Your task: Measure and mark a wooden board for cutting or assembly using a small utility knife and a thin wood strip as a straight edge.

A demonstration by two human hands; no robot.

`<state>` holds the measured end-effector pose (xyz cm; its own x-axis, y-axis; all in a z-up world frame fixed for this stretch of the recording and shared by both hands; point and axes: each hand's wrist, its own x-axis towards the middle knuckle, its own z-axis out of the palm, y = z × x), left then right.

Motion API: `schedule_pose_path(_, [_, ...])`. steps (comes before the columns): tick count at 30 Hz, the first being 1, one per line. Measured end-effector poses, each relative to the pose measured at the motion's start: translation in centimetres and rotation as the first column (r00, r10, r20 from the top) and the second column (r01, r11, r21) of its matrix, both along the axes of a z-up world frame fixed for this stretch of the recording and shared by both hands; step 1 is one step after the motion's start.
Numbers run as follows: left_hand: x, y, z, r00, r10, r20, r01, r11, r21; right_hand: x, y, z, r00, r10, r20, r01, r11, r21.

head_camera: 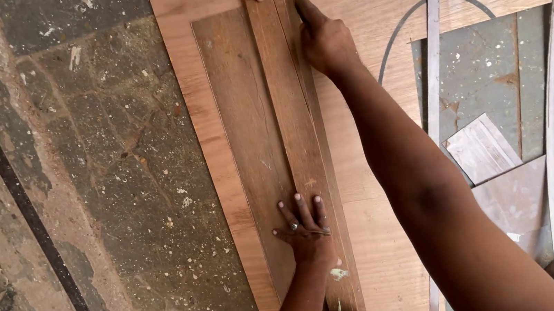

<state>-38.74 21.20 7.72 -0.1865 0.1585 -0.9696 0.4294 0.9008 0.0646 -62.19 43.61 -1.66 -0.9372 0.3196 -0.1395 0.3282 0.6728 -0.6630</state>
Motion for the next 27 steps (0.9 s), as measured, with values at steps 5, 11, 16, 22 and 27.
schedule_pose_path(5, [-0.3,0.1,-0.5,1.000,-0.028,0.008,0.028,1.000,0.014,-2.4,0.0,0.5,0.979,0.039,0.200,-0.049,0.998,0.046])
schedule_pose_path(11, [-0.7,0.3,0.7,0.998,-0.024,0.065,0.025,1.000,-0.013,-0.5,-1.0,3.8,0.904,0.067,0.423,-0.084,0.996,0.022])
schedule_pose_path(16, [-1.3,0.8,1.7,0.998,-0.046,0.049,0.047,0.999,-0.026,13.3,-4.3,2.3,0.941,0.164,0.294,-0.185,0.982,0.045])
schedule_pose_path(22, [-0.4,0.5,1.8,0.999,-0.032,-0.018,0.032,0.999,-0.008,30.7,-10.1,3.5,0.957,0.103,0.273,-0.096,0.995,-0.038])
schedule_pose_path(27, [10.8,-4.5,-1.6,0.957,0.069,-0.282,-0.007,0.976,0.216,31.9,-11.0,5.6,0.880,0.113,0.461,-0.089,0.993,-0.072])
